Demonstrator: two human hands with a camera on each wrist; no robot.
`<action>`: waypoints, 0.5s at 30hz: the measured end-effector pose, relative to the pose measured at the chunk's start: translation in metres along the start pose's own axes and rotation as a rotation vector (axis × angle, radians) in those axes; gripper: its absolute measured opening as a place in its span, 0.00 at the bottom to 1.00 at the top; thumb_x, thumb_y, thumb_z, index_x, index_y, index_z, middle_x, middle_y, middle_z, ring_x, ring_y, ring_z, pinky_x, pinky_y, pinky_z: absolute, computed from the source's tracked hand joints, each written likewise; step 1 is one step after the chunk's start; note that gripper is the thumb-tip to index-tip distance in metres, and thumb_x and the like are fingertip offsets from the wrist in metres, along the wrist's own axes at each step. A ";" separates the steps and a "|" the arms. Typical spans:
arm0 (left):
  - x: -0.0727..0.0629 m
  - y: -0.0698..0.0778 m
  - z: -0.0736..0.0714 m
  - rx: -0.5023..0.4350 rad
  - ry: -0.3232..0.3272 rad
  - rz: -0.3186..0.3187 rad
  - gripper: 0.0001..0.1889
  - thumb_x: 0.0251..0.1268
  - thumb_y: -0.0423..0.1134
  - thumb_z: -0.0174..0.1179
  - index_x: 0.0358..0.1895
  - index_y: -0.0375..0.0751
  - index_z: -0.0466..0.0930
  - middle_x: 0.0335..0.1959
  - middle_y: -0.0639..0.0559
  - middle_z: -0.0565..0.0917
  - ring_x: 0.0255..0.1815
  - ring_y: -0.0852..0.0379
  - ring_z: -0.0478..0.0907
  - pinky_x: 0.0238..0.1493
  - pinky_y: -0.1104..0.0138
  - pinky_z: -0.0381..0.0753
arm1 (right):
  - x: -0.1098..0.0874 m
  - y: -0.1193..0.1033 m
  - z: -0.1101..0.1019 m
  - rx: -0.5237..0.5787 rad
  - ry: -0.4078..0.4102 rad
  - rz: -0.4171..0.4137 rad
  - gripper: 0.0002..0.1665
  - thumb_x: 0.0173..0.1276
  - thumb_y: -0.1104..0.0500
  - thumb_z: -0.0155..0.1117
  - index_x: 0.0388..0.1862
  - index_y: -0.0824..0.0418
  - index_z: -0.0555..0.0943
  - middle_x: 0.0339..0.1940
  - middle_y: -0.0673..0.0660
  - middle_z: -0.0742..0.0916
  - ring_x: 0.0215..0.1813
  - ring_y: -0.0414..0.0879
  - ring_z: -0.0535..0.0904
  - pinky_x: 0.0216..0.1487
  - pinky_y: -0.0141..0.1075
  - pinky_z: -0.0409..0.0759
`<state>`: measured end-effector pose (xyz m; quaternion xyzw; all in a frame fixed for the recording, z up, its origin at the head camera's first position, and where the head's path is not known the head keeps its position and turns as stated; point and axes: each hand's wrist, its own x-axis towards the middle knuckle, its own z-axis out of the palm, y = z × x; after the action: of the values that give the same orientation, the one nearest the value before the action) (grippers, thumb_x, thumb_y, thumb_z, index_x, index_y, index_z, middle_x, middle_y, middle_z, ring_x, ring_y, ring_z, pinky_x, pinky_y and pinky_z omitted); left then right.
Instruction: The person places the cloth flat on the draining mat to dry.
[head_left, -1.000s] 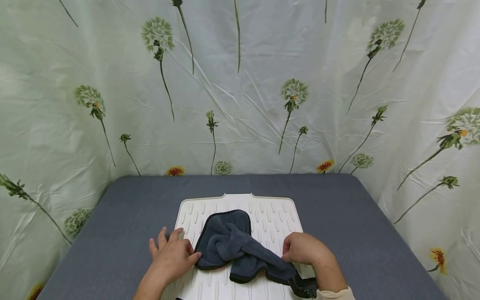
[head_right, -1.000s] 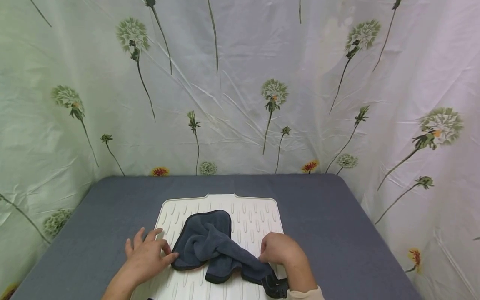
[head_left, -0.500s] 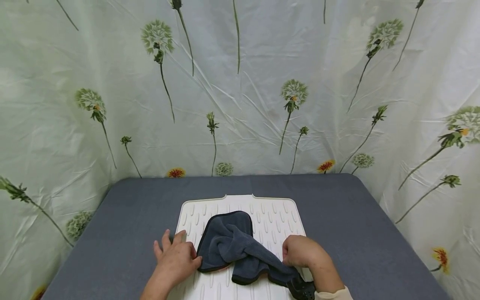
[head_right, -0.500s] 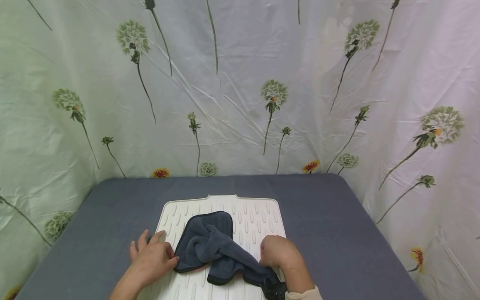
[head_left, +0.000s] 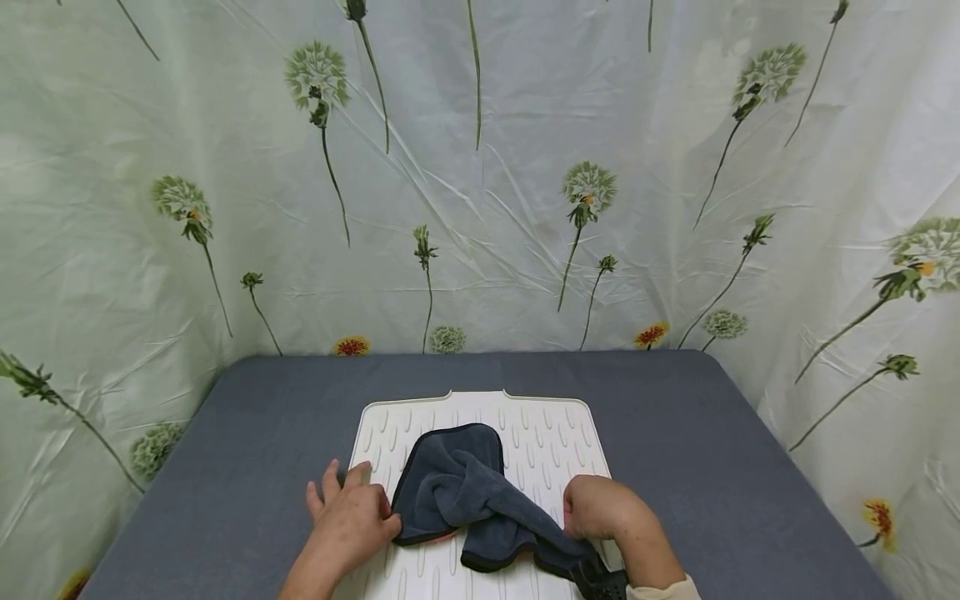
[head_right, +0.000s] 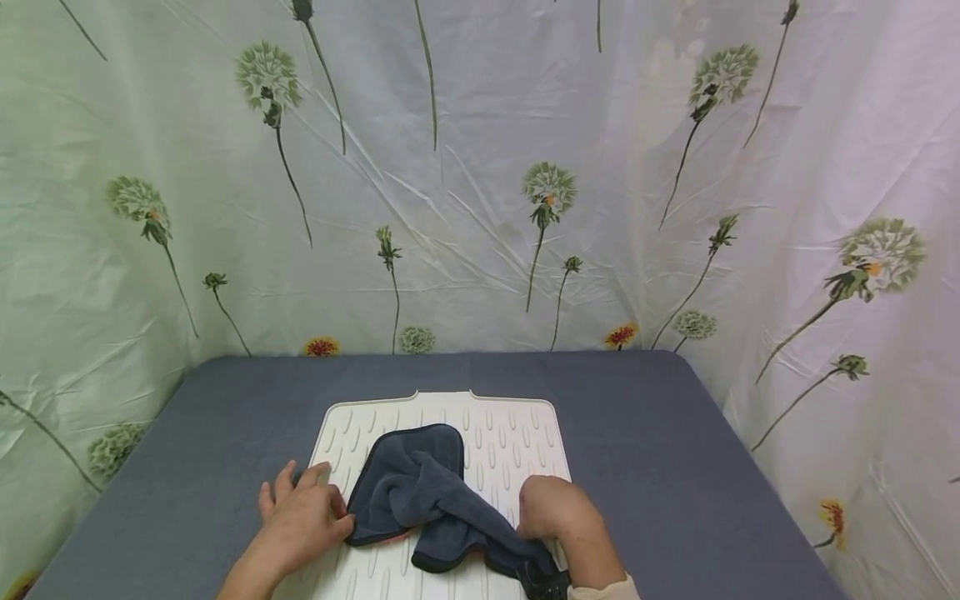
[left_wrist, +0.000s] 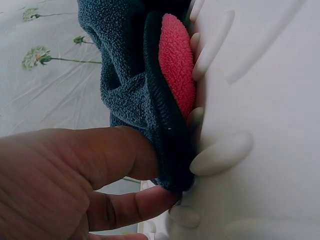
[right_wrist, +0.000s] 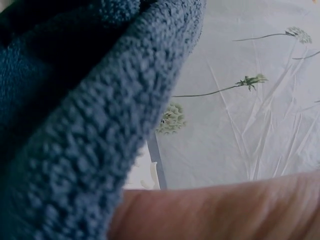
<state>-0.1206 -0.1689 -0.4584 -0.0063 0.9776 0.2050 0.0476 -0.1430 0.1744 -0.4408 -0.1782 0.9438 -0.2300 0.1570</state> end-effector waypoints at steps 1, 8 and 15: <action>0.000 0.000 0.000 0.001 0.000 0.000 0.12 0.48 0.43 0.73 0.18 0.52 0.77 0.71 0.29 0.71 0.77 0.16 0.45 0.68 0.21 0.39 | 0.000 0.000 0.000 0.002 0.000 -0.005 0.08 0.38 0.68 0.65 0.12 0.57 0.78 0.12 0.43 0.74 0.18 0.40 0.65 0.20 0.32 0.60; 0.000 0.000 -0.003 0.001 -0.004 0.003 0.12 0.48 0.42 0.73 0.18 0.52 0.77 0.71 0.29 0.71 0.77 0.16 0.46 0.68 0.21 0.39 | 0.002 -0.003 0.000 0.014 -0.018 -0.008 0.09 0.39 0.67 0.66 0.10 0.56 0.77 0.11 0.42 0.72 0.17 0.40 0.64 0.20 0.32 0.58; 0.000 0.000 -0.005 0.002 -0.017 0.009 0.11 0.47 0.40 0.72 0.18 0.53 0.77 0.71 0.29 0.71 0.77 0.16 0.45 0.68 0.20 0.39 | -0.002 0.000 -0.007 0.011 -0.003 0.018 0.10 0.41 0.66 0.67 0.12 0.54 0.76 0.13 0.44 0.74 0.19 0.40 0.66 0.21 0.32 0.61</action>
<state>-0.1210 -0.1706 -0.4541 -0.0002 0.9773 0.2043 0.0552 -0.1437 0.1775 -0.4344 -0.1694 0.9437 -0.2336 0.1617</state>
